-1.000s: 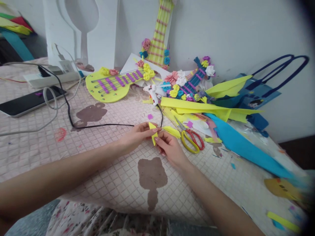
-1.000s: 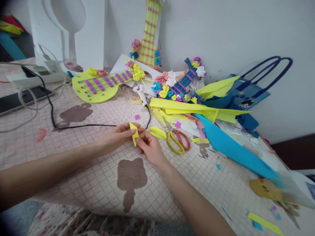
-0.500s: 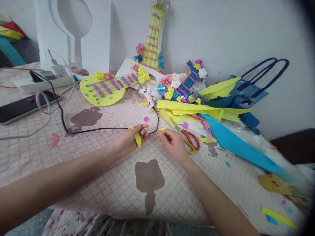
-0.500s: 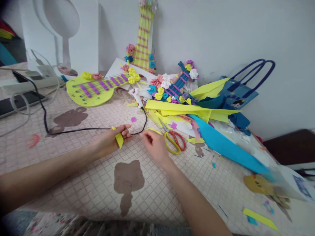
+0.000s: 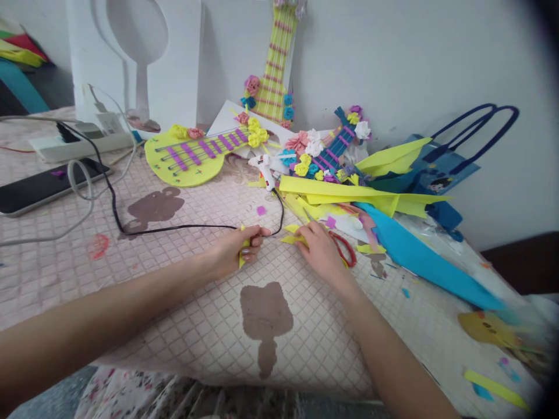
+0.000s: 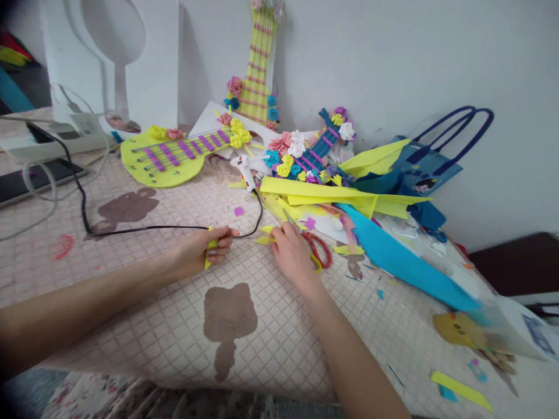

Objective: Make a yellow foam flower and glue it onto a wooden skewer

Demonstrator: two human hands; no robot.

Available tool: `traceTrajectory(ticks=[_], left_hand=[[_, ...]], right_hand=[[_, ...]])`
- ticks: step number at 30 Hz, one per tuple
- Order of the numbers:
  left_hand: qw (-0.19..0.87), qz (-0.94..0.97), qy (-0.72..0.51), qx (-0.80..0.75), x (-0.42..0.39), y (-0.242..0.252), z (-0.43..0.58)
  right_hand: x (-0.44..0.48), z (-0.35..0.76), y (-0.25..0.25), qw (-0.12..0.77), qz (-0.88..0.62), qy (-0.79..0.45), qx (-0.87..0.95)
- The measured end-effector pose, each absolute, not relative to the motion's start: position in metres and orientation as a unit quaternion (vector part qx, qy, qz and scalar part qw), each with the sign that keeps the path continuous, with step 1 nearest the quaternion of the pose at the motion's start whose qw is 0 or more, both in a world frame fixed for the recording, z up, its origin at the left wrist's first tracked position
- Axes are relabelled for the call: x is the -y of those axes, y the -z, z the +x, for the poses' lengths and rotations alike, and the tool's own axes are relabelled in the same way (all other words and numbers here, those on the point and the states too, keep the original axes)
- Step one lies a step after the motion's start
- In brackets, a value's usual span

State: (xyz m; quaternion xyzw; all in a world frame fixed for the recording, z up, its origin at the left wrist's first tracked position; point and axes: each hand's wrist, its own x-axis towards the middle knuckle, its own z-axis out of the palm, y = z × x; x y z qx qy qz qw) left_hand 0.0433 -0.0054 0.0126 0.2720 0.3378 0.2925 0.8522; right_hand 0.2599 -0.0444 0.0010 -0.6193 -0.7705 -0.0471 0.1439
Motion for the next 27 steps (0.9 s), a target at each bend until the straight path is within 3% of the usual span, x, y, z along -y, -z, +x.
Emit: traceTrajectory(ticks=[6, 14, 19, 24, 27], left_hand=[[0.853, 0.299, -0.28, -0.323, 0.005, -0.005, 0.042], [0.794, 0.425, -0.272, -0.339, 0.011, -0.006, 0.043], [0.731, 0.507, -0.283, -0.357, 0.018, -0.009, 0.046], [0.721, 0.505, -0.301, -0.367, 0.017, -0.005, 0.046], [0.714, 0.5, -0.313, -0.377, 0.014, -0.006, 0.044]], right_hand=[[0.043, 0.263, -0.004, 0.19, -0.615, -0.007, 0.766], [0.042, 0.255, -0.012, 0.465, -0.58, -0.322, 0.586], [0.054, 0.215, -0.001, 0.462, -0.514, -0.437, 0.575], [0.054, 0.215, 0.0, 0.439, -0.509, -0.416, 0.613], [0.047, 0.24, -0.008, 0.439, -0.566, -0.283, 0.638]])
